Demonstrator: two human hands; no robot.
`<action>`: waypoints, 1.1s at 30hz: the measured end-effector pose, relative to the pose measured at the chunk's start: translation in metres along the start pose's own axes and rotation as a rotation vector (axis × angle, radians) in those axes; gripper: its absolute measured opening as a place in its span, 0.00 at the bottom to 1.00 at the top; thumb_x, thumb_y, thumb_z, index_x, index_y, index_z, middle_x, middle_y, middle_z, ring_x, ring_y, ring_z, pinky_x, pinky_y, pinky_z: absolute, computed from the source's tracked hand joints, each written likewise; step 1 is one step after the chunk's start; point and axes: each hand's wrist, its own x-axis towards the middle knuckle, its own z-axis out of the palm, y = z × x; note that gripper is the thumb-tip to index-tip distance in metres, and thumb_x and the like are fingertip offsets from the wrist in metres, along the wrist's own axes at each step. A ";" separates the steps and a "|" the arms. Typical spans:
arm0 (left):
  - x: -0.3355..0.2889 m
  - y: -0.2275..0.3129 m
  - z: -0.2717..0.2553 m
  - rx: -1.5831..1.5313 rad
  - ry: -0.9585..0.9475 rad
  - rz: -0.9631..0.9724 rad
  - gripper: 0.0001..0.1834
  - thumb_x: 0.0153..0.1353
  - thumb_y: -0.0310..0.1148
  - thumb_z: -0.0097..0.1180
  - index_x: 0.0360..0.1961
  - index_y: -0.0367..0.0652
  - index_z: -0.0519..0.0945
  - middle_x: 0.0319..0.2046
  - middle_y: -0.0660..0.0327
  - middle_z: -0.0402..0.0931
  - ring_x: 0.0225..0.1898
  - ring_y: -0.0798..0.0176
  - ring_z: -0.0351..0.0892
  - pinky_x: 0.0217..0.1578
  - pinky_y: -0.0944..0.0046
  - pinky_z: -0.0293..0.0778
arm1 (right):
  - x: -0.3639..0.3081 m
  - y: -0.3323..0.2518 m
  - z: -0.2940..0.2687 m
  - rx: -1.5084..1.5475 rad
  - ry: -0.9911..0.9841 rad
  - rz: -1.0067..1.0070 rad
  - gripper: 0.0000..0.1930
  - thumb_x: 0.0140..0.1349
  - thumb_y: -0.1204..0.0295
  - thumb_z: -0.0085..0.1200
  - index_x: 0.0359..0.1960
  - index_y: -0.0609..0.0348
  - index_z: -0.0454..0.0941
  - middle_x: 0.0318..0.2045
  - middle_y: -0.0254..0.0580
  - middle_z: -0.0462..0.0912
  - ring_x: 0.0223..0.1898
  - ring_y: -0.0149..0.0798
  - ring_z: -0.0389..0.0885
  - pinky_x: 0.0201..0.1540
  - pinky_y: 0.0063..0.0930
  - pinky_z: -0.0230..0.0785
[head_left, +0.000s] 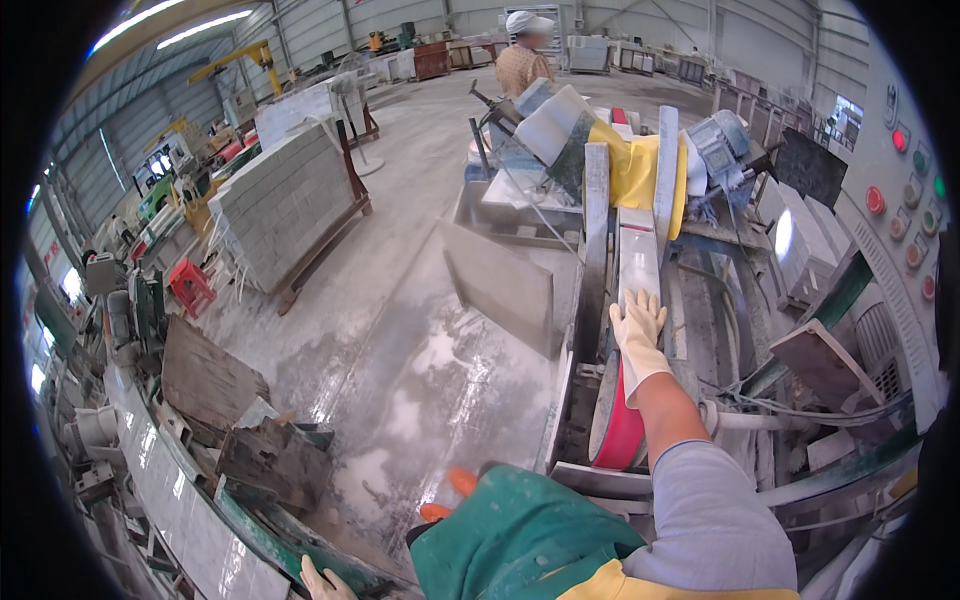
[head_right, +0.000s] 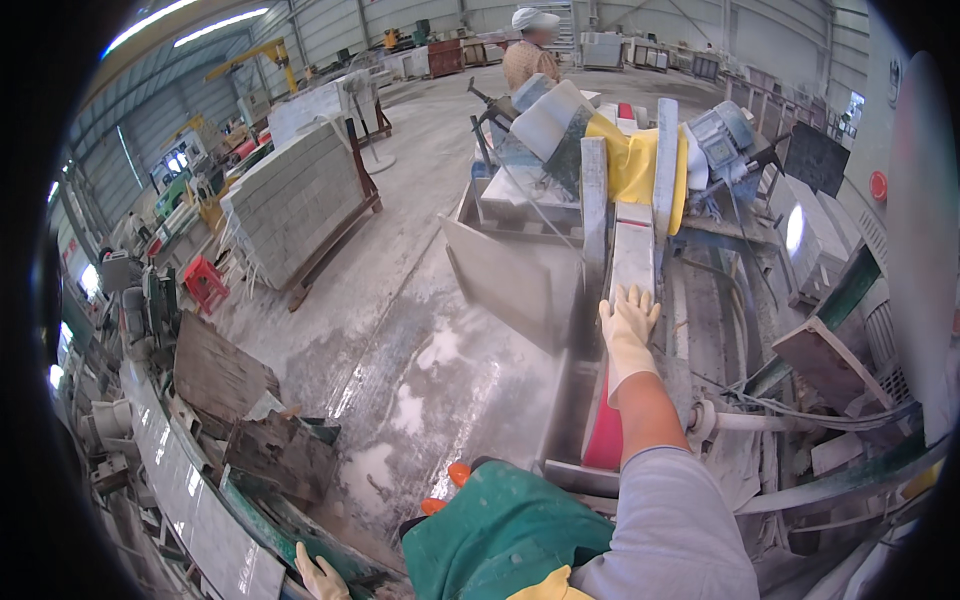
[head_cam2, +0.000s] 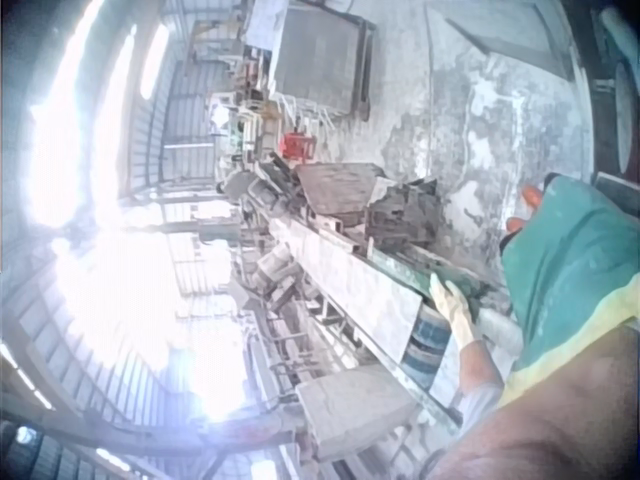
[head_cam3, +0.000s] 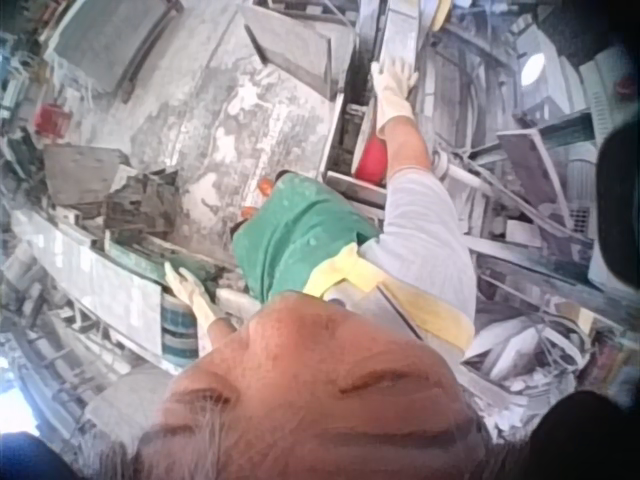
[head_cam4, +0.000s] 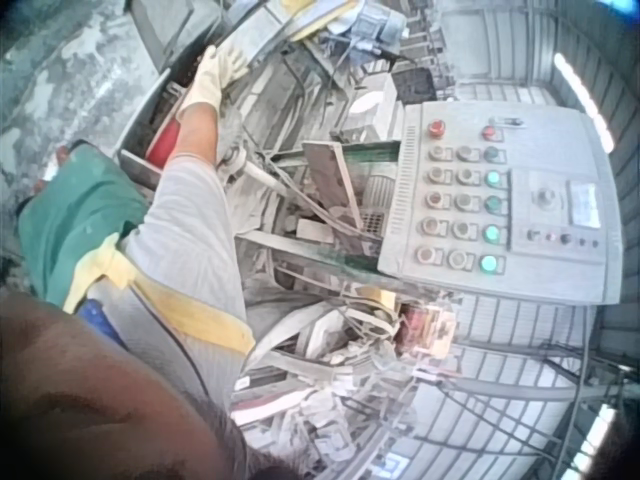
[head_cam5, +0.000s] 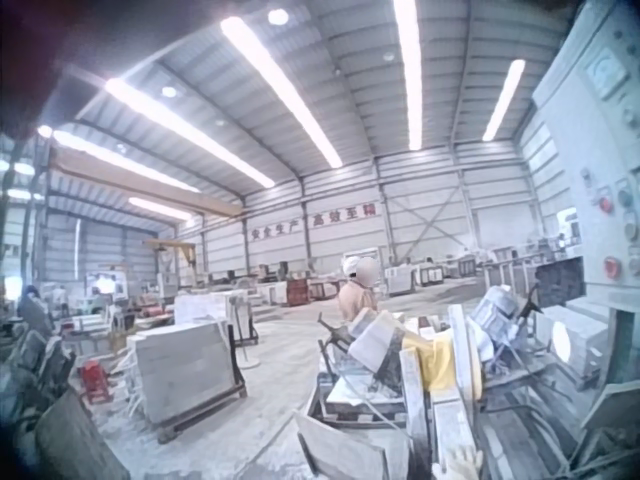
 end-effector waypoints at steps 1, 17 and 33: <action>0.000 0.000 0.000 -0.004 0.012 0.011 0.25 0.70 0.33 0.51 0.66 0.37 0.71 0.61 0.41 0.72 0.61 0.40 0.72 0.63 0.50 0.67 | -0.002 -0.001 -0.002 -0.005 -0.012 0.007 0.30 0.68 0.49 0.49 0.69 0.42 0.68 0.72 0.40 0.63 0.75 0.46 0.54 0.74 0.61 0.42; 0.001 -0.002 0.007 -0.023 0.005 -0.105 0.26 0.67 0.27 0.50 0.67 0.37 0.69 0.63 0.45 0.72 0.65 0.40 0.67 0.66 0.52 0.63 | -0.029 -0.016 -0.018 -0.028 -0.023 0.105 0.24 0.64 0.56 0.51 0.63 0.39 0.74 0.70 0.34 0.67 0.73 0.39 0.57 0.68 0.71 0.47; 0.001 -0.009 0.018 -0.149 0.246 0.015 0.23 0.57 0.23 0.57 0.56 0.36 0.77 0.54 0.44 0.79 0.58 0.42 0.76 0.64 0.51 0.68 | -0.025 0.029 -0.019 -0.048 -0.083 0.060 0.42 0.51 0.39 0.64 0.67 0.38 0.70 0.66 0.55 0.70 0.65 0.60 0.70 0.66 0.54 0.64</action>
